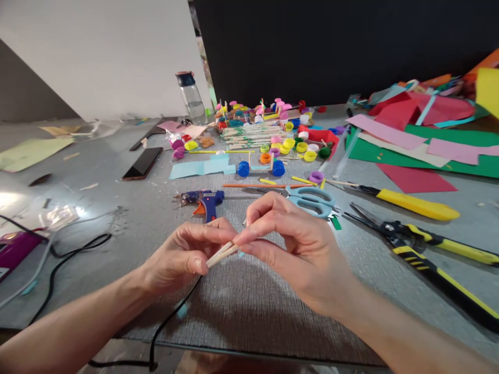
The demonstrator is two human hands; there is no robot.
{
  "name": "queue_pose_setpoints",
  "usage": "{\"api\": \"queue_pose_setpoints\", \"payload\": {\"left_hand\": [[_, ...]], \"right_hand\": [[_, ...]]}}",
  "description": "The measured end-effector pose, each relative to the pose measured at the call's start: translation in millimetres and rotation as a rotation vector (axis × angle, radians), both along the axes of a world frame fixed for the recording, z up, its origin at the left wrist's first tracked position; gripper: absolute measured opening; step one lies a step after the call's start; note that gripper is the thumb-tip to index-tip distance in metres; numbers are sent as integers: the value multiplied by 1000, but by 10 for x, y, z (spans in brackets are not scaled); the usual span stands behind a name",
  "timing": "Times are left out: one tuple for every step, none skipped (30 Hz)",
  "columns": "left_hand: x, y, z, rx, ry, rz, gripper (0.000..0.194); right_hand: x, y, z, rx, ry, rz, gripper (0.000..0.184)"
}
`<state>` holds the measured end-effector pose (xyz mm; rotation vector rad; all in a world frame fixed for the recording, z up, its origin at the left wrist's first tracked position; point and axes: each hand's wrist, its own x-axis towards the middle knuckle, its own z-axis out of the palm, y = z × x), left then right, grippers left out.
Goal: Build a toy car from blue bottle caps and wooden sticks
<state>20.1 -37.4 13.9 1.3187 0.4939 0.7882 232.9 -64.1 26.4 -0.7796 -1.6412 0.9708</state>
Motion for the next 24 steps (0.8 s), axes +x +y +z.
{"api": "queue_pose_setpoints", "payload": {"left_hand": [[1,0,-5,-4,-3,-4,34],[2,0,-9,-9,-7,-6,34],[3,-1,-12,-15,-13,-9,34],[4,-3,-14,-19,-20,-10,34],[6,-5,-15,-21,-27,-10,34],[7,-7,-14,-21,-32,-7,34],[9,-9,-13,-19,-34,-1,34],[11,-10,-10,-14,-34,8,34],[12,-11,-8,-4,-32,21,34],[13,-10,-5,12,-26,33,34],[13,-9,-4,33,-19,47,35],[12,-7,-4,57,-9,63,35],[9,-6,-5,85,1,78,35],[4,-4,-8,114,10,92,35],[-2,-2,-13,146,20,104,35],[-8,-1,-18,179,28,115,35],[-15,-1,-24,214,36,124,36],[-21,-1,-29,249,43,130,37],[-27,-2,-34,283,48,135,38],[-30,-3,-37,313,53,140,40],[-32,-5,-40,339,59,144,41],[-33,-7,-41,364,64,151,42],[-32,-10,-42,391,70,164,42],[-31,-13,-42,420,75,183,43]], "right_hand": [[-1,2,-3,5,-7,0,13],[0,3,-5,12,-21,-3,13],[1,3,-4,28,-37,-5,12],[3,2,-1,47,-55,-10,12],[6,0,4,71,-78,-18,11],[9,-3,10,102,-108,-28,11],[13,-5,17,139,-142,-39,11],[18,-9,24,179,-181,-52,11],[23,-12,31,220,-221,-64,11],[27,-16,38,258,-260,-74,12],[30,-19,43,291,-289,-82,12],[31,-21,47,310,-310,-90,13],[31,-22,48,322,-319,-97,13],[29,-22,46,326,-324,-102,13],[26,-20,41,325,-321,-104,13],[22,-17,32,321,-315,-105,13],[17,-14,19,313,-306,-102,14],[12,-12,5,304,-294,-95,15],[7,-13,-10,291,-276,-85,16],[2,-18,-24,266,-258,-74,16],[-5,-26,-35,233,-237,-66,17],[-12,-38,-43,183,-212,-63,17],[-22,-51,-47,118,-176,-69,17],[-34,-63,-47,41,-131,-83,18]]}}
